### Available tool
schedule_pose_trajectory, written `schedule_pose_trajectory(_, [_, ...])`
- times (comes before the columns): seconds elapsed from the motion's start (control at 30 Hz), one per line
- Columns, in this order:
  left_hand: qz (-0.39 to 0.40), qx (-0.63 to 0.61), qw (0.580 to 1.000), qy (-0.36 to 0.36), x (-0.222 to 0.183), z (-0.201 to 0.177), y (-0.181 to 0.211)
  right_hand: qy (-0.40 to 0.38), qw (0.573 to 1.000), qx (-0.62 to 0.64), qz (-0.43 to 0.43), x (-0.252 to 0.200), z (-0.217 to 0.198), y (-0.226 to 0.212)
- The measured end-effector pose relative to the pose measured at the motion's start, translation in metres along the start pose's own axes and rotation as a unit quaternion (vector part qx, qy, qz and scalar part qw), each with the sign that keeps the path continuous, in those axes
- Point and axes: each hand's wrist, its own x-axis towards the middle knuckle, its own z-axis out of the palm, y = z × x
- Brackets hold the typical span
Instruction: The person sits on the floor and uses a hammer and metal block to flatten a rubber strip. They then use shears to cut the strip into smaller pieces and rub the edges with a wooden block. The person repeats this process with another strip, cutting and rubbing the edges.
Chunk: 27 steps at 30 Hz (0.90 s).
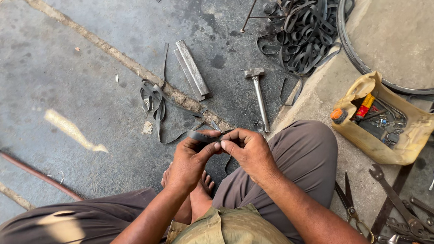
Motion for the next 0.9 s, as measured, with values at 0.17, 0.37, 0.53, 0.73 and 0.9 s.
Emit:
schedule_pose_trajectory(0.17, [-0.030,0.039,0.999,-0.018,0.001,-0.003,0.001,0.013,0.998,-0.067,-0.014,-0.002,-0.002,0.004])
schedule_pose_trajectory(0.37, [-0.100,-0.085,0.991,-0.003,0.002,-0.006,-0.012,0.025,1.000,0.003,-0.009,-0.004,0.005,0.013])
schedule_pose_trajectory(0.53, [-0.112,-0.156,0.981,0.015,0.004,-0.007,-0.020,0.017,0.997,0.070,-0.006,-0.004,0.003,0.027])
schedule_pose_trajectory(0.73, [-0.123,-0.122,0.985,0.022,0.004,-0.008,-0.015,-0.007,0.992,0.123,0.020,0.003,0.004,0.028])
schedule_pose_trajectory(0.9, [-0.136,-0.063,0.988,0.031,0.004,-0.008,-0.010,0.025,0.995,-0.086,-0.052,-0.004,0.004,0.012])
